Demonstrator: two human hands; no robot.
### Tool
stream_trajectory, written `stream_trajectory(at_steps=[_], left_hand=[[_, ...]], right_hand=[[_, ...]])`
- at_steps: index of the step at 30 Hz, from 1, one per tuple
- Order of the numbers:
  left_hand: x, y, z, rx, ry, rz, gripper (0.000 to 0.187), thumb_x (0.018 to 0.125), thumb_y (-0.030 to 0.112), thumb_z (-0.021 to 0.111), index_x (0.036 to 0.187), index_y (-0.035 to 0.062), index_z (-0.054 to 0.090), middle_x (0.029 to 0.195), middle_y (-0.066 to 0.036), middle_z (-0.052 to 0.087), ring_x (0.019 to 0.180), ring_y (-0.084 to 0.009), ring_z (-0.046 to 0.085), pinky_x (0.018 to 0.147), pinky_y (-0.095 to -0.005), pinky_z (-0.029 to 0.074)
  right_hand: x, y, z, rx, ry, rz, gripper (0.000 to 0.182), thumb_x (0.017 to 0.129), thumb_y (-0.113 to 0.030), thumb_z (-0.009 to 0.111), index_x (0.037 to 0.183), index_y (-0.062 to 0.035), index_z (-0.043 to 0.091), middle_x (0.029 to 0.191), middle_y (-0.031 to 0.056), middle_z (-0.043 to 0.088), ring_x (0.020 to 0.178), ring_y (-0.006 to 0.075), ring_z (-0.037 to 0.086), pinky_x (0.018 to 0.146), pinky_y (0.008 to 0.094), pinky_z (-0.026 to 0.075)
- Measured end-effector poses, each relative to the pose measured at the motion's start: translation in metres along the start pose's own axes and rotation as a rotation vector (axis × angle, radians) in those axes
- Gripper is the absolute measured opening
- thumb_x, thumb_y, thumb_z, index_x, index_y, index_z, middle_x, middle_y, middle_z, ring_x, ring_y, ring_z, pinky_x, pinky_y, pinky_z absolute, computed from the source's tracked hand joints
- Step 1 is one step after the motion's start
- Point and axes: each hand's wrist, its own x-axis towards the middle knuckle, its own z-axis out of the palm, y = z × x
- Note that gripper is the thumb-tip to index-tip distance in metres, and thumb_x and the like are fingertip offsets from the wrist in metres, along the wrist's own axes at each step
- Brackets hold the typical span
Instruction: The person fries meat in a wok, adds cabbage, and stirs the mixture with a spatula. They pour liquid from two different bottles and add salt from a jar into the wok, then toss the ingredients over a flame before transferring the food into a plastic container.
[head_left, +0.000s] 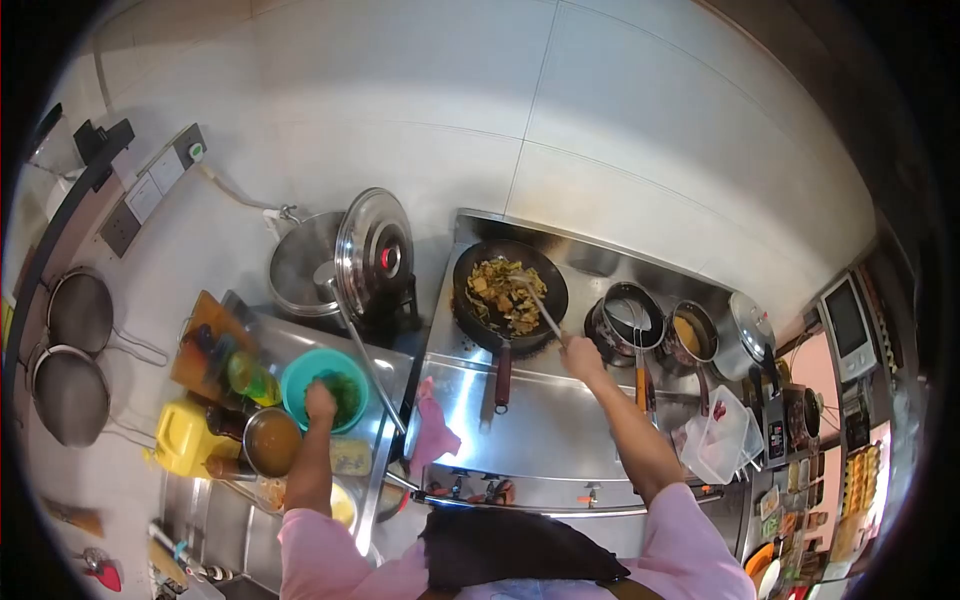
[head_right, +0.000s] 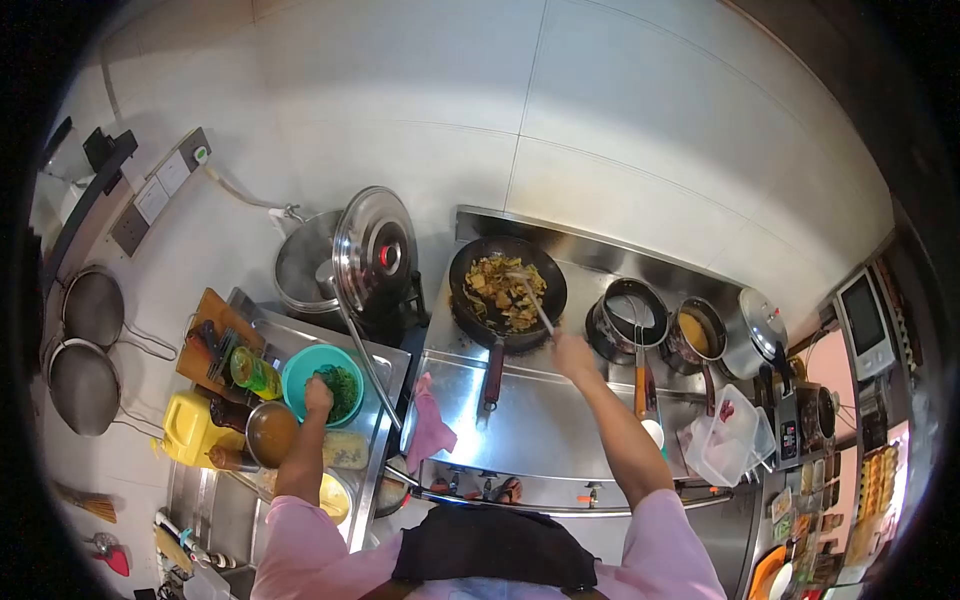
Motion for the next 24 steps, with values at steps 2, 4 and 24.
stream_trajectory(at_steps=[2,4,24], left_hand=[[-0.007,0.004,0.002,0.058,0.092,0.000,0.056,0.086,0.015,0.068,0.135,0.0034,0.046,0.144,-0.028,0.042,0.128,-0.0413,0.049,0.104,-0.0475,0.045],[-0.040,0.018,0.004,0.239,0.227,0.008,0.057,0.083,0.013,0.071,0.134,0.0030,0.046,0.138,-0.027,0.049,0.124,-0.0405,0.054,0.101,-0.0460,0.048],[-0.003,-0.010,0.023,0.337,0.047,0.056,0.067,0.085,0.028,0.072,0.139,0.0044,0.041,0.136,-0.023,0.050,0.120,-0.0371,0.056,0.099,-0.0459,0.049]], right_hand=[[-0.008,-0.003,-0.004,-0.069,-0.071,-0.100,0.030,0.088,-0.020,0.061,0.115,-0.0062,0.064,0.094,0.0231,0.070,0.091,0.0442,0.067,0.080,0.0529,0.054],[-0.020,-0.007,-0.022,-0.107,-0.091,-0.161,0.030,0.087,-0.019,0.061,0.115,-0.0068,0.065,0.092,0.0240,0.070,0.091,0.0438,0.067,0.081,0.0529,0.053],[-0.010,-0.010,-0.070,-0.060,-0.020,-0.059,0.026,0.082,-0.010,0.058,0.104,-0.0036,0.070,0.098,0.0241,0.070,0.095,0.0418,0.068,0.083,0.0507,0.054]])
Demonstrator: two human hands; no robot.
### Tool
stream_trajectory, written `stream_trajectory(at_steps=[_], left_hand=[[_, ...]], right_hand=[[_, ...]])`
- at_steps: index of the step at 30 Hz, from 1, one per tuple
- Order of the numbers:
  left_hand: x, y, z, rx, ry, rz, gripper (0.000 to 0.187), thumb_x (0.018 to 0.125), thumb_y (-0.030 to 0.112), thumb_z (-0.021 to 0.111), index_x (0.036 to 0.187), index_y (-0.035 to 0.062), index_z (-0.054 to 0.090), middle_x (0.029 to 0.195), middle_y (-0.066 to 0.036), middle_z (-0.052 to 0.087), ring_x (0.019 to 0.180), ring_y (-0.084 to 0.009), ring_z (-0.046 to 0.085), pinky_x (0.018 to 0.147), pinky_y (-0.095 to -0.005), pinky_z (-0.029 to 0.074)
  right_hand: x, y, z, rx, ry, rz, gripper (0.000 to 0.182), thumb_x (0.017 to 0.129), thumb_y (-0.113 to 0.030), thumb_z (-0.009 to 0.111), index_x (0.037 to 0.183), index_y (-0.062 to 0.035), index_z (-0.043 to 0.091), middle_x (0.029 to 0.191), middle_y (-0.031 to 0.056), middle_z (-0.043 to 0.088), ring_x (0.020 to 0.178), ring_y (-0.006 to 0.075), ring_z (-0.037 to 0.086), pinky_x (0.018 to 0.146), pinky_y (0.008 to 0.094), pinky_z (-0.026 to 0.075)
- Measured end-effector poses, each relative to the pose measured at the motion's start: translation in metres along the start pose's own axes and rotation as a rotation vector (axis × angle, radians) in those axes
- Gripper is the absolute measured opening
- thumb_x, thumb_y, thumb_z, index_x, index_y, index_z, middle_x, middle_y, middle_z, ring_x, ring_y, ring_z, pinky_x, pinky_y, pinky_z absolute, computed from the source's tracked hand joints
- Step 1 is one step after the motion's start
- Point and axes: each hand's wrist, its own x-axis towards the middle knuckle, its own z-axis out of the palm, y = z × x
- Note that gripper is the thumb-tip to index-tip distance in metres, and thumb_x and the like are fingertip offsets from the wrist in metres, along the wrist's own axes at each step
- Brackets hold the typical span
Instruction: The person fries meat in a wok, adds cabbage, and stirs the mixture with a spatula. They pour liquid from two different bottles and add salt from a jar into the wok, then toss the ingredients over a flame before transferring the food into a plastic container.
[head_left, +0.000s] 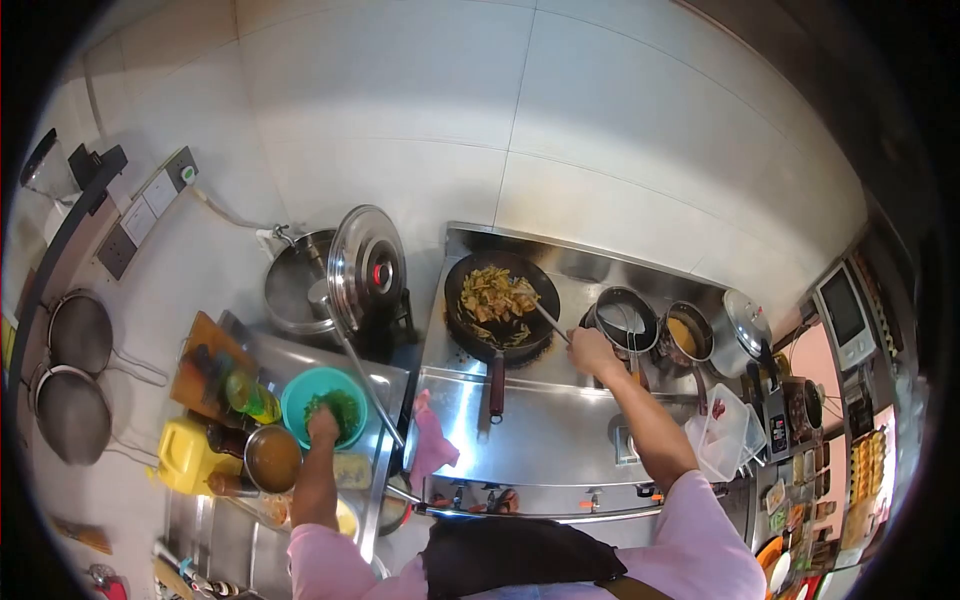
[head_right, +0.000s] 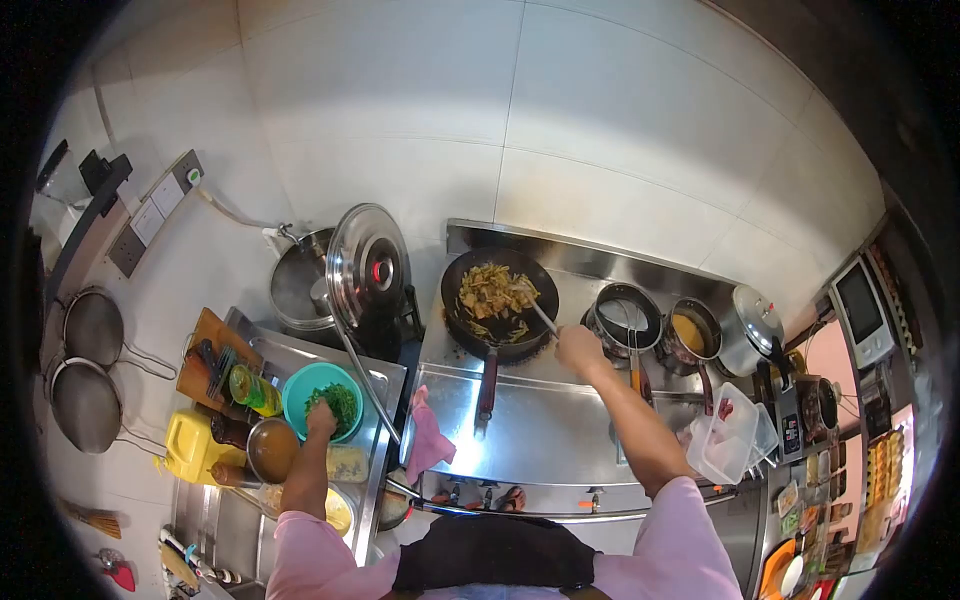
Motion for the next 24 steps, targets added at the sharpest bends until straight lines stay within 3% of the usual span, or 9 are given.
stream_trajectory(at_steps=[3,4,7,10,13,17,20,23,24], left_hand=[[0.037,-0.040,0.043,-0.134,0.108,0.064,0.058,0.088,0.026,0.069,0.135,0.0018,0.044,0.119,-0.023,0.060,0.104,-0.0351,0.064,0.084,-0.0466,0.053],[0.047,-0.044,0.045,-0.202,0.149,0.085,0.057,0.089,0.025,0.068,0.135,0.0011,0.044,0.113,-0.023,0.063,0.098,-0.0342,0.065,0.078,-0.0463,0.055],[0.015,-0.026,0.000,-1.052,-0.016,-0.219,0.048,0.095,0.019,0.061,0.134,-0.0018,0.043,0.091,-0.016,0.063,0.076,-0.0263,0.064,0.055,-0.0404,0.052],[-0.005,-0.019,-0.026,-1.664,0.042,-0.382,0.011,0.101,0.011,0.052,0.109,0.0041,0.053,0.080,-0.005,0.050,0.057,-0.0150,0.048,0.043,-0.0282,0.040],[-0.009,-0.015,-0.046,-1.808,-0.006,-0.254,0.023,0.102,0.010,0.049,0.123,0.0008,0.047,0.081,-0.006,0.051,0.063,-0.0137,0.051,0.046,-0.0273,0.041],[-0.015,0.023,-0.078,-1.973,-0.086,-0.096,0.018,0.101,0.010,0.052,0.118,0.0045,0.048,0.083,-0.003,0.051,0.066,-0.0126,0.049,0.049,-0.0263,0.041],[-0.026,0.088,-0.112,-1.969,-0.179,-0.028,0.017,0.100,0.010,0.055,0.116,0.0083,0.050,0.082,-0.001,0.051,0.065,-0.0121,0.047,0.051,-0.0258,0.041],[-0.018,0.167,-0.125,-2.007,-0.360,0.126,0.014,0.099,0.011,0.058,0.113,0.0107,0.054,0.083,0.000,0.053,0.066,-0.0121,0.049,0.054,-0.0252,0.042],[-0.015,0.196,-0.128,-2.012,-0.412,0.190,0.014,0.099,0.012,0.058,0.113,0.0106,0.054,0.085,0.000,0.054,0.067,-0.0121,0.050,0.055,-0.0256,0.043]], right_hand=[[0.015,0.000,0.033,-0.002,0.023,-0.011,0.027,0.085,-0.015,0.060,0.110,-0.0079,0.069,0.093,0.0228,0.070,0.093,0.0414,0.067,0.083,0.0507,0.053],[0.021,-0.001,0.052,-0.066,-0.101,-0.077,0.031,0.087,-0.016,0.059,0.116,-0.0100,0.067,0.094,0.0229,0.069,0.093,0.0409,0.067,0.083,0.0509,0.053],[0.014,0.012,0.042,-0.008,-0.089,-0.058,0.035,0.086,-0.013,0.056,0.120,-0.0112,0.065,0.096,0.0230,0.069,0.093,0.0410,0.067,0.083,0.0509,0.053],[-0.005,0.014,0.030,-0.148,-0.160,-0.085,0.034,0.086,-0.015,0.057,0.119,-0.0111,0.065,0.098,0.0232,0.069,0.095,0.0403,0.067,0.083,0.0515,0.053],[0.001,0.014,0.044,-0.128,-0.129,-0.025,0.033,0.087,-0.016,0.057,0.119,-0.0113,0.065,0.097,0.0234,0.070,0.095,0.0403,0.067,0.083,0.0505,0.054],[-0.011,0.002,0.012,0.003,-0.158,-0.063,0.025,0.085,-0.012,0.060,0.105,-0.0003,0.068,0.096,0.0277,0.069,0.095,0.0430,0.068,0.083,0.0496,0.054],[-0.015,0.029,0.001,0.344,-0.124,-0.107,0.023,0.086,-0.013,0.061,0.102,0.0021,0.066,0.084,0.0223,0.069,0.074,0.0355,0.070,0.063,0.0457,0.054],[-0.007,0.039,-0.009,0.866,-0.302,0.250,0.020,0.088,-0.012,0.062,0.100,0.0034,0.066,0.071,0.0114,0.062,0.052,0.0200,0.058,0.043,0.0367,0.043],[-0.006,0.043,-0.014,0.922,-0.299,0.269,0.021,0.088,-0.011,0.061,0.102,0.0040,0.065,0.069,0.0089,0.060,0.050,0.0163,0.053,0.040,0.0341,0.039]])
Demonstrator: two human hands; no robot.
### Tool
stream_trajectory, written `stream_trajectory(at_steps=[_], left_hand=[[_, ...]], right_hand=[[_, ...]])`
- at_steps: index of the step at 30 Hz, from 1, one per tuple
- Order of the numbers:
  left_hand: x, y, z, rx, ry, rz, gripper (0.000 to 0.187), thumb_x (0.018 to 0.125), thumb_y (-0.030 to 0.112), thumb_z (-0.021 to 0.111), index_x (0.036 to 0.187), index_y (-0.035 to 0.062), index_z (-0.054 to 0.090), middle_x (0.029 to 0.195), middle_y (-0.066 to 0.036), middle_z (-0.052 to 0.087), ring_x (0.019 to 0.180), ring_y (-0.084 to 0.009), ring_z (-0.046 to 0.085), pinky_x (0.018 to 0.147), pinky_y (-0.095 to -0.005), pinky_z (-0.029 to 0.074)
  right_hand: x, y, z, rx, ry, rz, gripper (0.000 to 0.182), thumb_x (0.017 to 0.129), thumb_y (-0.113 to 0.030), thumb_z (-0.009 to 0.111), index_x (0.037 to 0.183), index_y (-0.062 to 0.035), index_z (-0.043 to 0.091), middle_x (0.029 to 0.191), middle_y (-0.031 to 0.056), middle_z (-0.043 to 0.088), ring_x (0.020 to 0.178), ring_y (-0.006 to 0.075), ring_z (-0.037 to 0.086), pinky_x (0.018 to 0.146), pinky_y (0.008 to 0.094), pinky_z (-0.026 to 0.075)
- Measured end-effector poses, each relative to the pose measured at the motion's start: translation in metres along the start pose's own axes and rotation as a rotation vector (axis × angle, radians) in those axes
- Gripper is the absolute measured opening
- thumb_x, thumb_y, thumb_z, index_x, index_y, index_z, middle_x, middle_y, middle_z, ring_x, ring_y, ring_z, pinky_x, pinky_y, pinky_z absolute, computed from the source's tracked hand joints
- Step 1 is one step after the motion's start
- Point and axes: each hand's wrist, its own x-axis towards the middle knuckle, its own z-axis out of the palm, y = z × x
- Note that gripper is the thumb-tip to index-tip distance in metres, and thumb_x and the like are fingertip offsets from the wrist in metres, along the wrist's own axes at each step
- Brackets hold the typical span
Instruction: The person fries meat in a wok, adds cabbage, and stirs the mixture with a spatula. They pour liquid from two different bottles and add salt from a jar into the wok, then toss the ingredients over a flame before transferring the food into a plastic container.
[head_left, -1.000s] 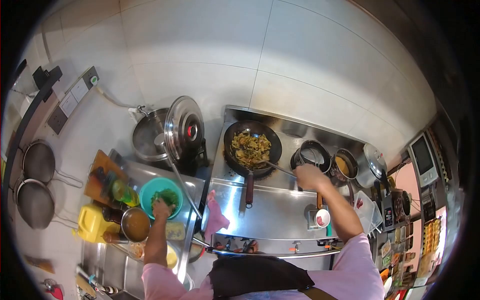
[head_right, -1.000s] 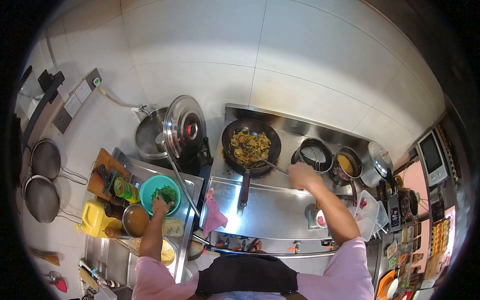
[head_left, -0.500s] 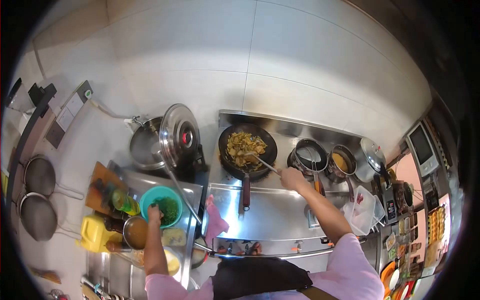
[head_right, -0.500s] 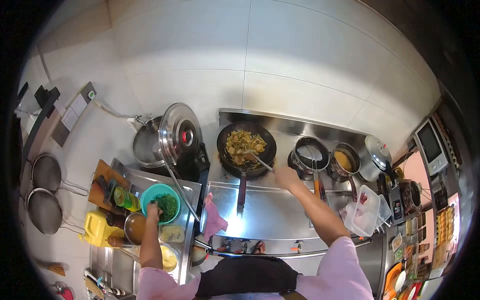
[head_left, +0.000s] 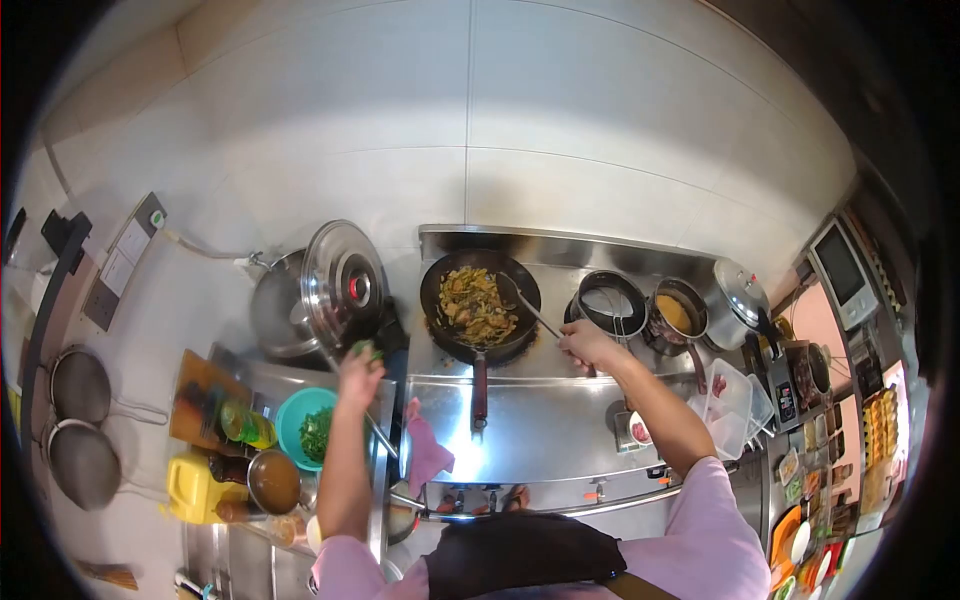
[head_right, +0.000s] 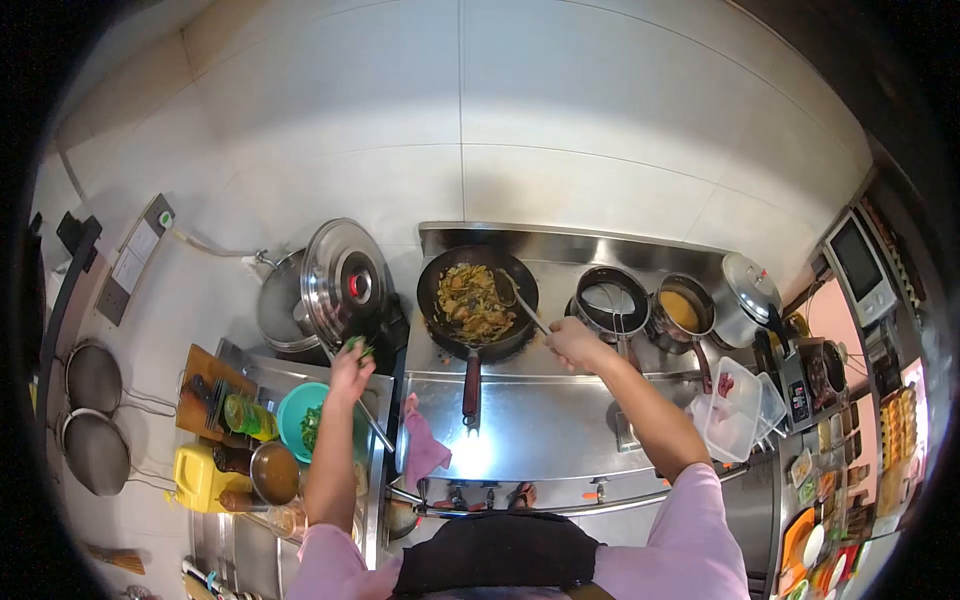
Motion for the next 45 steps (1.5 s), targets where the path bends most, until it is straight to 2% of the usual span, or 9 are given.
stream_trajectory(at_steps=[11,13,14,19,27,31,35,37,45], left_hand=[[0.095,-0.036,0.252,0.696,0.069,-0.232,0.023,0.093,0.003,0.056,0.116,0.0040,0.057,0.106,-0.007,0.058,0.085,-0.0176,0.057,0.090,-0.0550,0.048],[0.155,-0.066,0.232,0.829,-0.020,-0.178,0.022,0.093,0.004,0.057,0.115,0.0037,0.059,0.105,-0.008,0.061,0.082,-0.0170,0.060,0.084,-0.0479,0.053],[0.156,-0.070,0.233,0.746,-0.021,-0.129,0.019,0.094,0.004,0.057,0.112,0.0030,0.061,0.100,-0.008,0.062,0.078,-0.0163,0.060,0.078,-0.0433,0.053],[0.147,-0.083,0.233,0.711,0.018,0.138,0.010,0.096,0.009,0.058,0.100,0.0011,0.064,0.075,-0.004,0.062,0.056,-0.0128,0.056,0.051,-0.0264,0.047],[0.056,-0.109,0.140,0.612,0.117,0.155,0.024,0.099,0.029,0.059,0.087,0.0085,0.064,0.058,0.004,0.048,0.045,-0.0061,0.039,0.042,-0.0251,0.029],[0.020,-0.182,0.074,0.654,0.206,0.136,0.032,0.096,0.036,0.063,0.090,0.0050,0.062,0.072,-0.003,0.060,0.059,-0.0110,0.053,0.056,-0.0298,0.044],[-0.047,-0.168,0.120,0.322,0.101,-0.314,0.031,0.093,0.034,0.069,0.100,0.0051,0.060,0.082,-0.005,0.063,0.063,-0.0143,0.060,0.058,-0.0315,0.051],[-0.058,-0.155,0.133,0.126,-0.080,-0.591,0.033,0.093,0.036,0.070,0.102,0.0057,0.059,0.087,-0.005,0.063,0.064,-0.0141,0.061,0.059,-0.0297,0.054],[-0.025,-0.120,0.162,0.241,-0.298,-0.644,0.023,0.090,0.014,0.066,0.071,0.0089,0.055,0.057,0.001,0.052,0.044,-0.0110,0.049,0.042,-0.0270,0.043]], right_hand=[[-0.009,-0.060,-0.073,-0.034,-0.054,0.089,0.037,0.085,-0.001,0.056,0.122,0.0044,0.057,0.068,0.0063,0.060,0.044,0.0091,0.047,0.034,0.0265,0.034],[0.002,-0.064,-0.083,-0.130,-0.110,0.122,0.032,0.084,0.001,0.054,0.115,0.0043,0.059,0.067,0.0063,0.059,0.044,0.0100,0.049,0.034,0.0271,0.035],[0.005,-0.064,-0.086,-0.101,-0.095,0.078,0.010,0.083,-0.004,0.057,0.078,0.0038,0.061,0.065,0.0104,0.059,0.047,0.0165,0.051,0.036,0.0323,0.040],[0.035,-0.077,-0.089,-0.237,-0.082,0.099,0.011,0.082,-0.003,0.057,0.075,0.0048,0.060,0.063,0.0130,0.059,0.047,0.0182,0.054,0.037,0.0329,0.040],[0.128,-0.070,-0.050,-0.281,-0.043,-0.130,0.018,0.079,-0.007,0.062,0.066,0.0047,0.062,0.054,0.0118,0.058,0.041,0.0191,0.051,0.036,0.0348,0.039],[0.113,-0.094,-0.018,-0.713,-0.087,-0.402,0.012,0.072,-0.009,0.062,0.074,0.0017,0.069,0.053,0.0151,0.061,0.045,0.0251,0.060,0.048,0.0392,0.050],[0.067,-0.073,-0.005,-1.208,-0.013,-0.707,0.022,0.075,-0.008,0.063,0.095,-0.0052,0.072,0.080,0.0167,0.071,0.079,0.0346,0.070,0.072,0.0445,0.056],[0.014,-0.083,-0.013,-1.251,-0.039,-0.554,0.027,0.075,-0.007,0.065,0.102,-0.0069,0.072,0.093,0.0168,0.071,0.093,0.0362,0.069,0.079,0.0465,0.055],[-0.074,-0.050,-0.025,-1.355,0.008,-0.409,0.019,0.079,-0.005,0.060,0.094,-0.0003,0.071,0.092,0.0209,0.071,0.088,0.0380,0.070,0.073,0.0466,0.056]])
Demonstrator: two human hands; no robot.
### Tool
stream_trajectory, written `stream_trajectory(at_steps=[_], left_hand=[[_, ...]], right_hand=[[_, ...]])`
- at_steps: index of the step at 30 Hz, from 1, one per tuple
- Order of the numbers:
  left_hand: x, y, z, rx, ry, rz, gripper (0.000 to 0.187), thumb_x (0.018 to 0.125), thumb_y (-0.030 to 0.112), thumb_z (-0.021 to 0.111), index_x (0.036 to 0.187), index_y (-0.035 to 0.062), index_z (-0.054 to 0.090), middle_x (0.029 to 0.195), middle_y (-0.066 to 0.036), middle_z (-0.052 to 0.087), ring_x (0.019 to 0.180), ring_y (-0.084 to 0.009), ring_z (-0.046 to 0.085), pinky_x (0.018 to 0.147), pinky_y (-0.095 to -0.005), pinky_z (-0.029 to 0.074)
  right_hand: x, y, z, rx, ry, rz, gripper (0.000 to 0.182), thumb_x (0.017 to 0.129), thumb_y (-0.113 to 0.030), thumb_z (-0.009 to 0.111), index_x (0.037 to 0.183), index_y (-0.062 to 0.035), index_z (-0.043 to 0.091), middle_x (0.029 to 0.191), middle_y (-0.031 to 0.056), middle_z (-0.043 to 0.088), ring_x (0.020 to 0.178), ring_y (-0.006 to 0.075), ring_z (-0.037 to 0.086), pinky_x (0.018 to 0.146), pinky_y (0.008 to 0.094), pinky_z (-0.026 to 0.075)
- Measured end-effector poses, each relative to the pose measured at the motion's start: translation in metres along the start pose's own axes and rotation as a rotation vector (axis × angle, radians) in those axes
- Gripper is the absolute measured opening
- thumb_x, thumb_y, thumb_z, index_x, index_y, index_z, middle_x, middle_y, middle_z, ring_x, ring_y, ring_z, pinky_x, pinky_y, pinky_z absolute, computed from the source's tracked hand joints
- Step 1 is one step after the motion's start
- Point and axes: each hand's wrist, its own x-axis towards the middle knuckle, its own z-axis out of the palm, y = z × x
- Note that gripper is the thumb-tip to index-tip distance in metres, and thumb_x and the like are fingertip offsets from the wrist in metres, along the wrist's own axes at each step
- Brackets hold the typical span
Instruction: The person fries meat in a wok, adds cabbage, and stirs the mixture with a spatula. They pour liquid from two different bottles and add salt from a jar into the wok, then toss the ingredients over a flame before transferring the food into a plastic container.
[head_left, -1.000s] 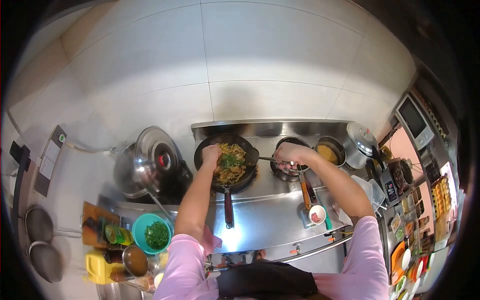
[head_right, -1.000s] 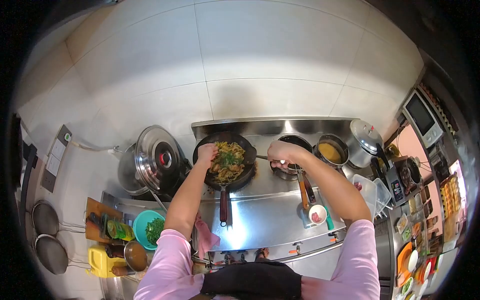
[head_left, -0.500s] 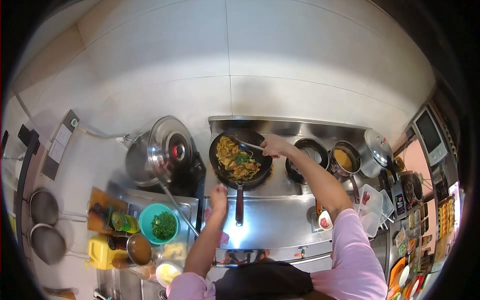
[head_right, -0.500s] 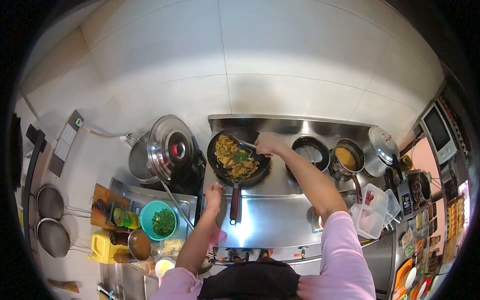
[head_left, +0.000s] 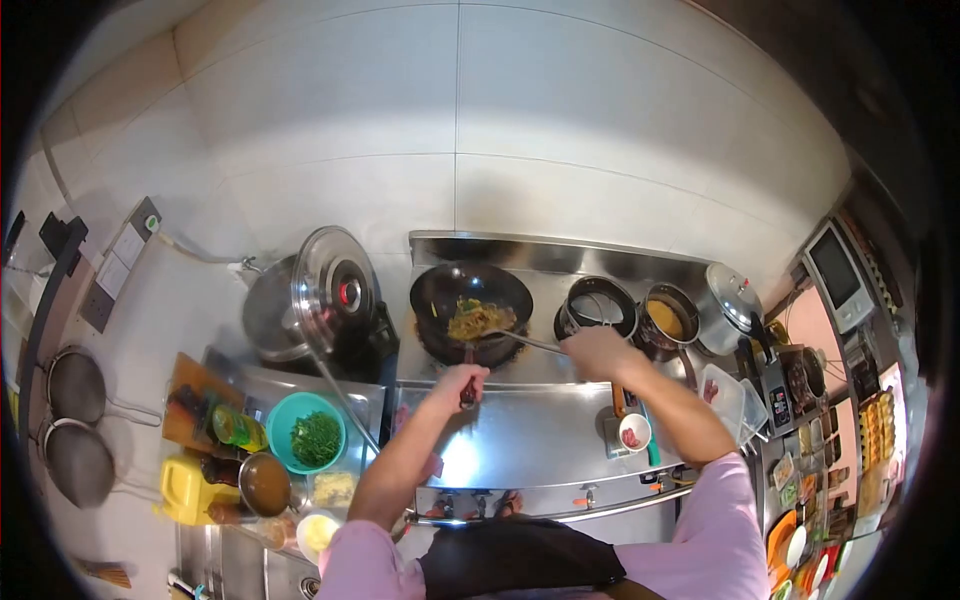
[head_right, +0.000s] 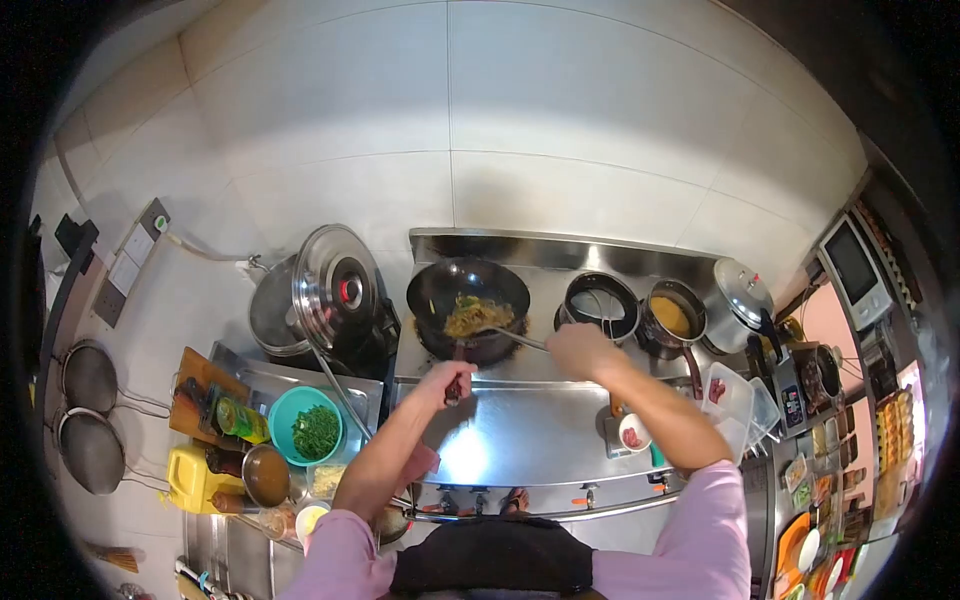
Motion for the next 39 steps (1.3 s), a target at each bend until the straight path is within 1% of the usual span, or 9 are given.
stream_trajectory(at_steps=[6,10,15,19,24,28,34,35,39], left_hand=[[-0.057,-0.092,-0.011,0.289,0.191,0.250,0.021,0.082,0.017,0.068,0.065,0.0085,0.057,0.054,-0.003,0.055,0.041,-0.0159,0.051,0.041,-0.0312,0.040],[-0.036,-0.066,-0.011,0.315,0.085,0.219,0.018,0.083,0.016,0.067,0.069,0.0069,0.060,0.054,-0.004,0.056,0.043,-0.0161,0.052,0.040,-0.0315,0.040],[-0.094,-0.044,0.015,0.128,0.119,0.095,0.027,0.084,0.020,0.069,0.065,0.0088,0.054,0.056,-0.002,0.054,0.045,-0.0133,0.052,0.042,-0.0293,0.040],[-0.054,-0.026,0.019,0.116,0.031,0.171,0.024,0.083,0.013,0.069,0.065,0.0091,0.054,0.056,-0.002,0.053,0.045,-0.0140,0.052,0.040,-0.0303,0.039],[-0.114,-0.089,0.014,0.145,0.176,0.159,0.024,0.083,0.013,0.068,0.062,0.0092,0.056,0.054,-0.002,0.054,0.041,-0.0147,0.051,0.040,-0.0311,0.039],[-0.058,-0.043,0.013,0.231,0.121,0.212,0.025,0.083,0.018,0.066,0.061,0.0076,0.059,0.053,-0.004,0.056,0.043,-0.0142,0.052,0.042,-0.0297,0.040],[-0.096,-0.058,-0.001,0.253,0.095,0.180,0.029,0.085,0.022,0.065,0.059,0.0099,0.057,0.053,-0.003,0.055,0.042,-0.0140,0.052,0.040,-0.0284,0.037],[-0.077,-0.046,-0.003,0.221,-0.061,0.253,0.030,0.085,0.023,0.065,0.059,0.0121,0.057,0.051,-0.002,0.054,0.042,-0.0138,0.051,0.039,-0.0283,0.035],[-0.065,-0.034,0.012,0.244,0.030,0.274,0.031,0.086,0.022,0.064,0.059,0.0111,0.055,0.051,-0.002,0.053,0.041,-0.0139,0.051,0.038,-0.0293,0.034]], right_hand=[[-0.049,-0.025,0.048,0.132,0.056,0.104,0.029,0.083,-0.009,0.058,0.111,-0.0021,0.063,0.089,0.0219,0.070,0.083,0.0399,0.069,0.071,0.0507,0.055],[0.004,-0.034,0.068,0.146,0.068,0.130,0.035,0.084,-0.008,0.058,0.118,-0.0046,0.060,0.088,0.0199,0.070,0.085,0.0378,0.069,0.072,0.0510,0.054],[-0.065,-0.037,-0.014,0.061,0.059,0.030,0.022,0.083,-0.010,0.061,0.102,-0.0023,0.070,0.089,0.0193,0.072,0.081,0.0353,0.072,0.069,0.0445,0.058],[0.021,-0.042,0.046,0.085,0.057,0.164,0.026,0.079,-0.006,0.063,0.104,-0.0062,0.071,0.092,0.0205,0.071,0.090,0.0357,0.071,0.078,0.0467,0.056],[-0.049,-0.032,0.010,0.112,0.094,0.120,0.024,0.078,-0.007,0.063,0.102,-0.0038,0.069,0.088,0.0207,0.071,0.087,0.0383,0.070,0.074,0.0479,0.056],[-0.014,-0.048,0.032,0.135,0.079,0.105,0.021,0.079,-0.008,0.064,0.099,-0.0022,0.069,0.090,0.0217,0.070,0.090,0.0391,0.069,0.075,0.0485,0.055],[-0.062,-0.038,-0.005,0.073,0.069,0.014,0.022,0.078,-0.007,0.063,0.098,-0.0014,0.070,0.092,0.0211,0.071,0.091,0.0389,0.069,0.076,0.0481,0.055],[-0.034,-0.039,0.009,0.095,-0.014,0.117,0.021,0.078,-0.007,0.063,0.097,-0.0020,0.071,0.091,0.0218,0.071,0.090,0.0398,0.069,0.076,0.0490,0.055],[-0.002,-0.037,0.027,0.113,0.116,0.097,0.020,0.079,-0.009,0.062,0.096,-0.0017,0.071,0.087,0.0222,0.070,0.089,0.0407,0.069,0.076,0.0491,0.055]])
